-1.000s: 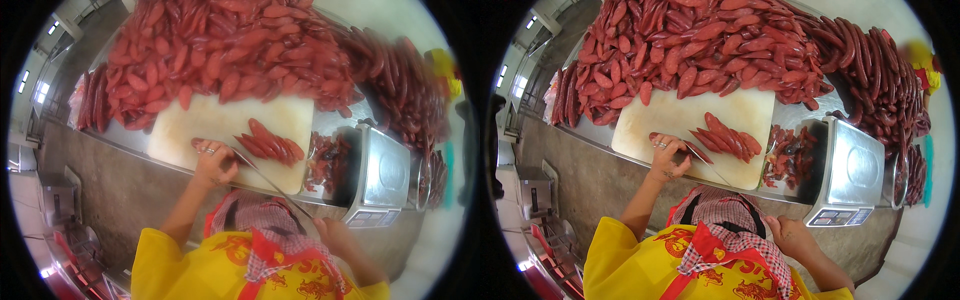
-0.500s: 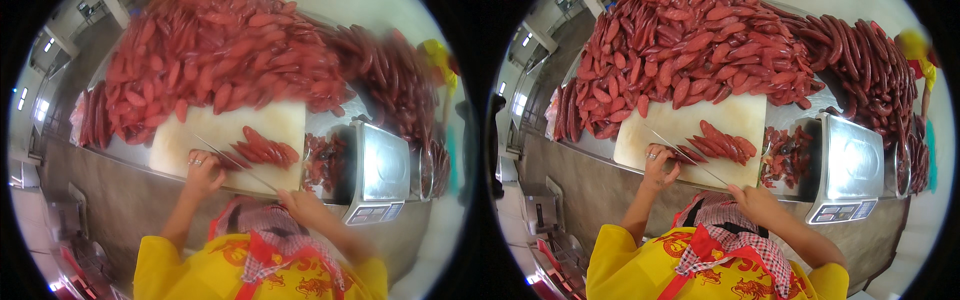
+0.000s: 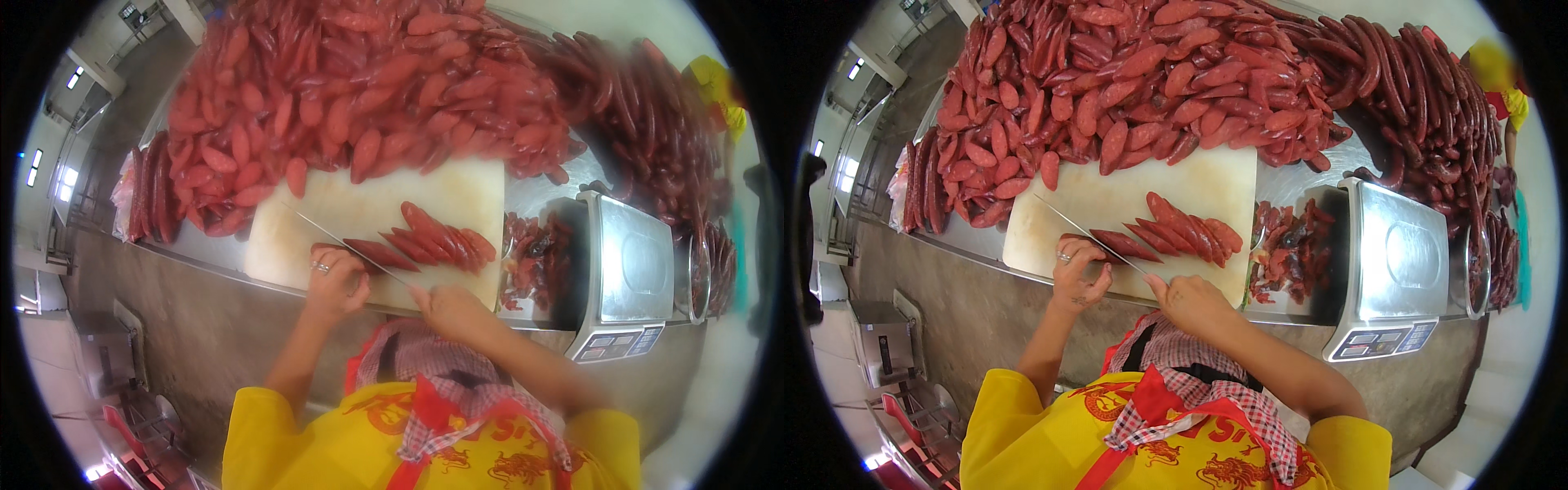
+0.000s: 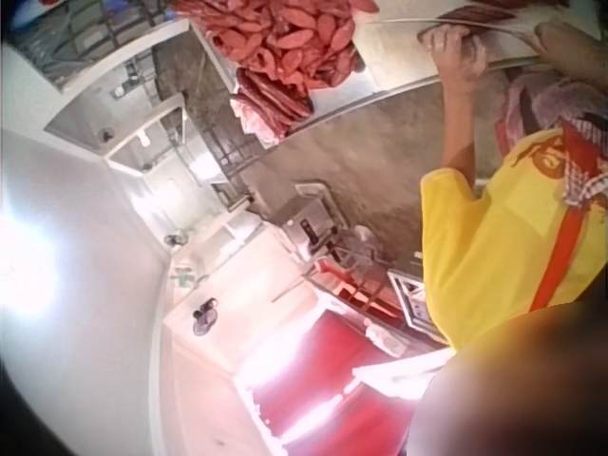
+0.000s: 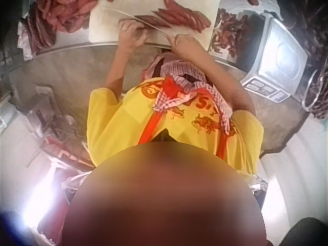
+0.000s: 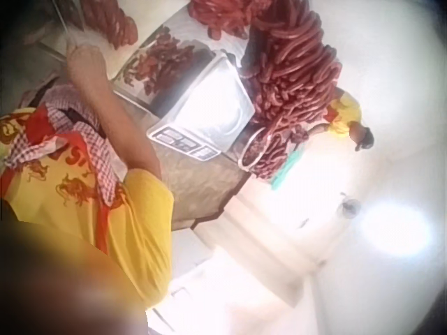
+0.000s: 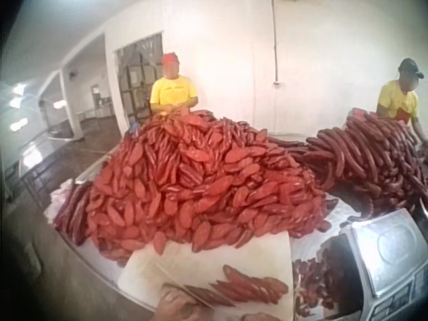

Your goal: The person slices long red meat links into smaller pieces on a white cutting board using a knife. The cut pieces are gathered and placed onto a digital scale. The person repeats this process with multiple links throughout the clip.

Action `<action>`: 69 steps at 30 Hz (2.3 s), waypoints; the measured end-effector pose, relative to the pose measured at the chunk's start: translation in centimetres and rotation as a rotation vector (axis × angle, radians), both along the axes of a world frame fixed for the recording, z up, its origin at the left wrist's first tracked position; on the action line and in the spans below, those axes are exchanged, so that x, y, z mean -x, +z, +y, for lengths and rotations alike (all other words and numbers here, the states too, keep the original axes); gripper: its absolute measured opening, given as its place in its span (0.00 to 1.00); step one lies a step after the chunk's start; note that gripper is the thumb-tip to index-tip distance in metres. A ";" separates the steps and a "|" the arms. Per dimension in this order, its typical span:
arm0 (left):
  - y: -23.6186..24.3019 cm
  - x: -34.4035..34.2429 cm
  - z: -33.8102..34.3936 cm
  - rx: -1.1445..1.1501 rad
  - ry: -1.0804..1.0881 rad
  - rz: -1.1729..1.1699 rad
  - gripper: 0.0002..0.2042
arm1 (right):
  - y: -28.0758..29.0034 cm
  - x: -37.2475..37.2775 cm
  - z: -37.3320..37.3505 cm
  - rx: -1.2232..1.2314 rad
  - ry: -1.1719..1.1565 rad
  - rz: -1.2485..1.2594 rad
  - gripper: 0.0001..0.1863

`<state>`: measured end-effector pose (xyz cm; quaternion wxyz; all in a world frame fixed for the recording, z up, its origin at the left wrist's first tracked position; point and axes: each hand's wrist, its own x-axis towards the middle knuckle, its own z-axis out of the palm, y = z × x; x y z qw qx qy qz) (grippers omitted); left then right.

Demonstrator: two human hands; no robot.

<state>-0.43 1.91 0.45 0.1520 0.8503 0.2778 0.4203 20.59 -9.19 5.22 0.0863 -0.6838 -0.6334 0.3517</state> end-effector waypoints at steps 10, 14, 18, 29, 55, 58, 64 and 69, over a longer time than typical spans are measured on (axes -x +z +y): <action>-0.1 1.3 -0.2 0.018 0.128 0.030 0.15 | 7.6 -3.4 -9.3 0.283 -0.150 -0.099 0.31; -0.2 1.3 -0.1 0.055 0.116 0.013 0.14 | 4.2 -1.3 -7.0 -0.043 -0.184 -0.012 0.28; 0.0 1.5 -0.4 0.040 0.073 0.010 0.14 | -0.2 1.7 -0.2 -0.275 0.311 -0.228 0.22; -0.3 2.1 -0.4 0.032 0.220 -0.012 0.15 | 6.0 -1.7 -7.5 0.023 -0.134 0.006 0.31; -1.3 -8.4 0.4 0.498 0.303 -0.059 0.23 | 0.7 -9.9 -14.3 0.504 -1.088 0.724 0.43; -0.3 -12.4 2.0 0.596 0.112 -0.196 0.25 | 0.3 -10.4 -15.2 0.571 -0.962 0.775 0.44; 1.0 -12.8 -2.4 0.578 0.368 0.053 0.47 | 0.6 -9.8 -12.7 0.620 -0.826 0.846 0.43; -0.2 -15.4 -3.0 0.462 0.334 -0.113 0.51 | 0.1 -7.7 -8.7 0.523 -0.782 0.751 0.41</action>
